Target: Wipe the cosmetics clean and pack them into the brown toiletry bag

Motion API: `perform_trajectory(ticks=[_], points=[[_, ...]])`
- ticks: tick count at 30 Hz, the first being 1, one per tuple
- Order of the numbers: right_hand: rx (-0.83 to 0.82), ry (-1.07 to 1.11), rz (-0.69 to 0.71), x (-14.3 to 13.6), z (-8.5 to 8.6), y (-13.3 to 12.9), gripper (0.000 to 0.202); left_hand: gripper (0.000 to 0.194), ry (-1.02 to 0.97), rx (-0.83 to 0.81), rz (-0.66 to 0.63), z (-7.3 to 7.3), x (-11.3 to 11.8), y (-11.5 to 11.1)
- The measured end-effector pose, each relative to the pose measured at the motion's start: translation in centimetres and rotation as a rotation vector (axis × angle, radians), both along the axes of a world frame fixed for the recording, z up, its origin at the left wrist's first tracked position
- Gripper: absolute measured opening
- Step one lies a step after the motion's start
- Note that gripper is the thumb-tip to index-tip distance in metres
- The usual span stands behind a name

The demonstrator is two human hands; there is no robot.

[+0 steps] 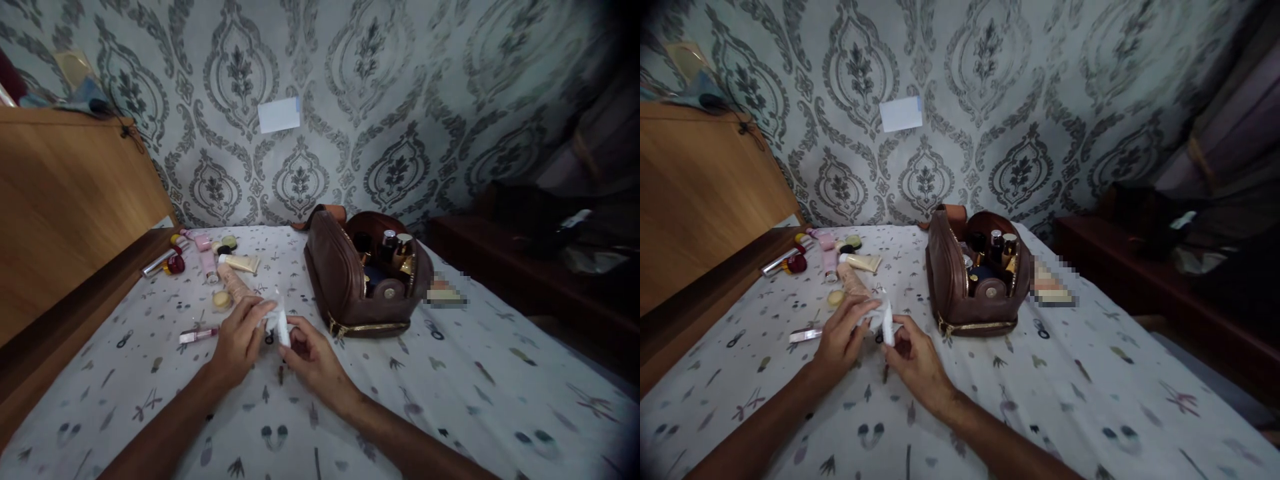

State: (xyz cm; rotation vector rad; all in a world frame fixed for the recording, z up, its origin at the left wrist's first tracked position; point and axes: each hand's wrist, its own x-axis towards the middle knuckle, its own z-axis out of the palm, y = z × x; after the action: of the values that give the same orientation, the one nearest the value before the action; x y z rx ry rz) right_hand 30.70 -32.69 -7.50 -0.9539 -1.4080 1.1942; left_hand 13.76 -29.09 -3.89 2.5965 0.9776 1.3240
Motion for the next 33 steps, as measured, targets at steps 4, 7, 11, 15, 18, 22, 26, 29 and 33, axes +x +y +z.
perform_trajectory(ticks=[4,7,11,15,18,22,26,29,33], points=[[-0.003,0.003,-0.064,0.1,0.0,0.2,0.032,0.035,0.067,0.033,-0.058,-0.4,-0.1,0.1],[-0.016,0.033,-0.069,0.3,0.1,0.3,0.036,0.035,0.091,0.022,-0.069,-0.5,0.0,0.2],[-0.08,0.13,0.029,0.3,0.6,0.1,0.04,0.035,0.08,0.019,-0.055,-0.6,0.0,0.3],[-0.129,0.156,0.09,0.3,1.5,-0.1,0.044,0.035,0.08,0.022,-0.024,-0.5,-0.1,0.3],[-0.118,0.172,0.079,0.3,1.6,-0.1,0.046,0.032,0.064,0.01,0.027,-0.3,-0.2,0.4],[-0.068,0.181,0.057,0.3,0.9,0.2,0.045,0.031,0.027,-0.023,0.103,0.2,-0.3,0.6],[-0.053,0.18,0.051,0.3,0.4,0.3,0.046,0.032,0.027,-0.02,0.128,0.3,-0.4,0.6],[-0.046,0.187,0.044,0.2,0.2,0.4,0.046,0.033,0.068,0.011,0.094,-0.1,-0.4,0.7],[-0.065,0.168,0.035,0.3,0.0,0.5,0.047,0.035,0.104,0.013,0.107,-0.3,-0.5,0.9]])
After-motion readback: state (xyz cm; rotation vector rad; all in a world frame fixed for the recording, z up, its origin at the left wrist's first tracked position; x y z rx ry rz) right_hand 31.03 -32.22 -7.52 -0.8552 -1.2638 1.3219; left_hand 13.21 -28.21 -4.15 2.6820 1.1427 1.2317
